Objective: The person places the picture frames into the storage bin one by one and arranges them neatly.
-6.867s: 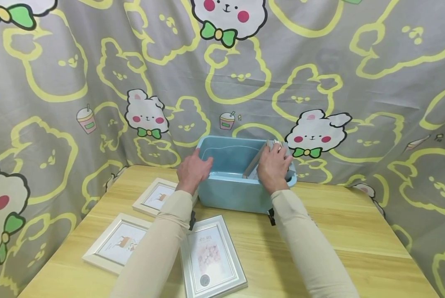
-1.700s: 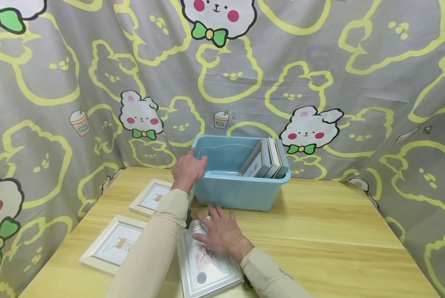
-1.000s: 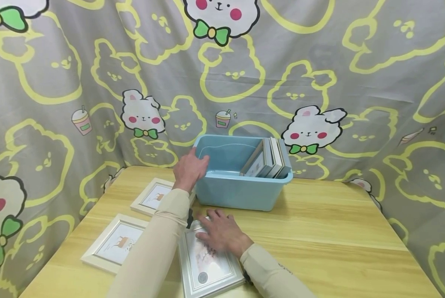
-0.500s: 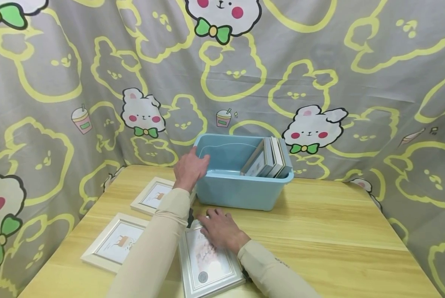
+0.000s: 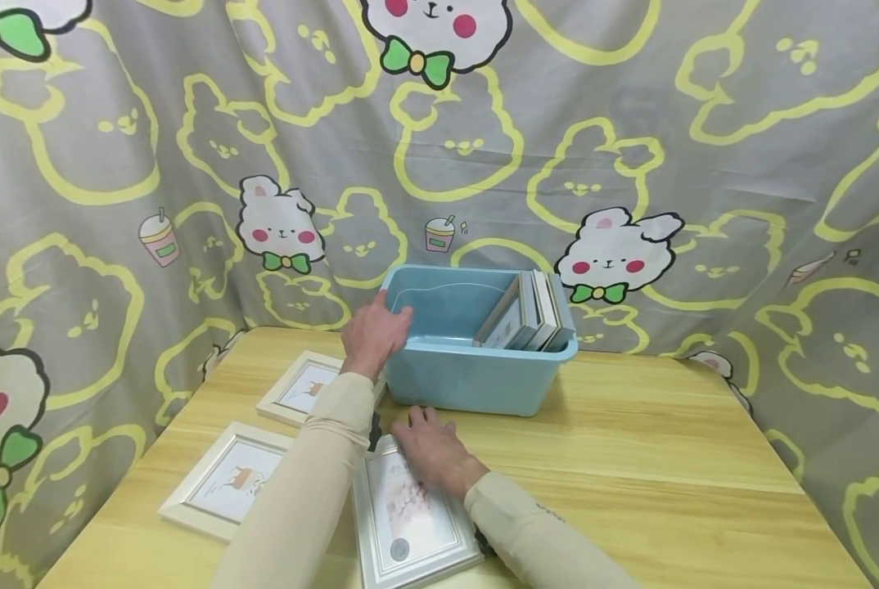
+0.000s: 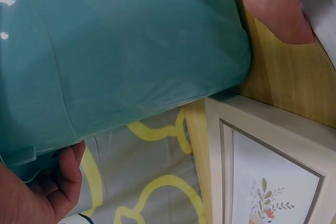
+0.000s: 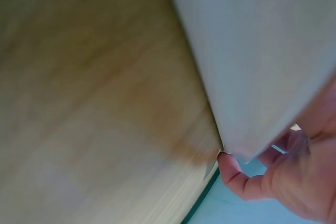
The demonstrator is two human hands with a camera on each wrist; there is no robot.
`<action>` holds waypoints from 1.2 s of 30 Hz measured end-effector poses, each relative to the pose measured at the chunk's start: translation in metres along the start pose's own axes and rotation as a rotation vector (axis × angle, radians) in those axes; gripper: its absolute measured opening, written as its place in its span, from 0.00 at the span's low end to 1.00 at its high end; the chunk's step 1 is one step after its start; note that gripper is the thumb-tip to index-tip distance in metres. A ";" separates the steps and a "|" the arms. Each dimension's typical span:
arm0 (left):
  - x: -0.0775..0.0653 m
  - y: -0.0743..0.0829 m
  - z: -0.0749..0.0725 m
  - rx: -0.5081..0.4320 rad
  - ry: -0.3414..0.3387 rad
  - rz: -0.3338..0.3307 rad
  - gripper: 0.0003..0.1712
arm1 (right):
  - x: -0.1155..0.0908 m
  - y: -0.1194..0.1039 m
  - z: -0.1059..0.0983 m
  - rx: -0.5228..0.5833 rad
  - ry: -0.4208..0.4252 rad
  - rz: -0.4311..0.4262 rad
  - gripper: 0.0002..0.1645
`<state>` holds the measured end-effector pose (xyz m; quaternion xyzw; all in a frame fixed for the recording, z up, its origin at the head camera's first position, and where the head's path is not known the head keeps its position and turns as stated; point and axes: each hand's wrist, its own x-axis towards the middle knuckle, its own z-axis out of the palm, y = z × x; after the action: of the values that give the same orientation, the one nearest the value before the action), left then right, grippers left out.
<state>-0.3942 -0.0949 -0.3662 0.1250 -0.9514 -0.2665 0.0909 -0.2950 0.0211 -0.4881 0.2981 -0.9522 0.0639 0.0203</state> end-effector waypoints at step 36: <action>0.000 0.000 0.000 -0.011 0.000 0.000 0.42 | -0.014 0.026 -0.021 0.140 -0.031 -0.087 0.20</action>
<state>-0.3940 -0.0948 -0.3664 0.1244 -0.9499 -0.2718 0.0915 -0.2982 0.0530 -0.4717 0.3409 -0.9317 0.1247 -0.0124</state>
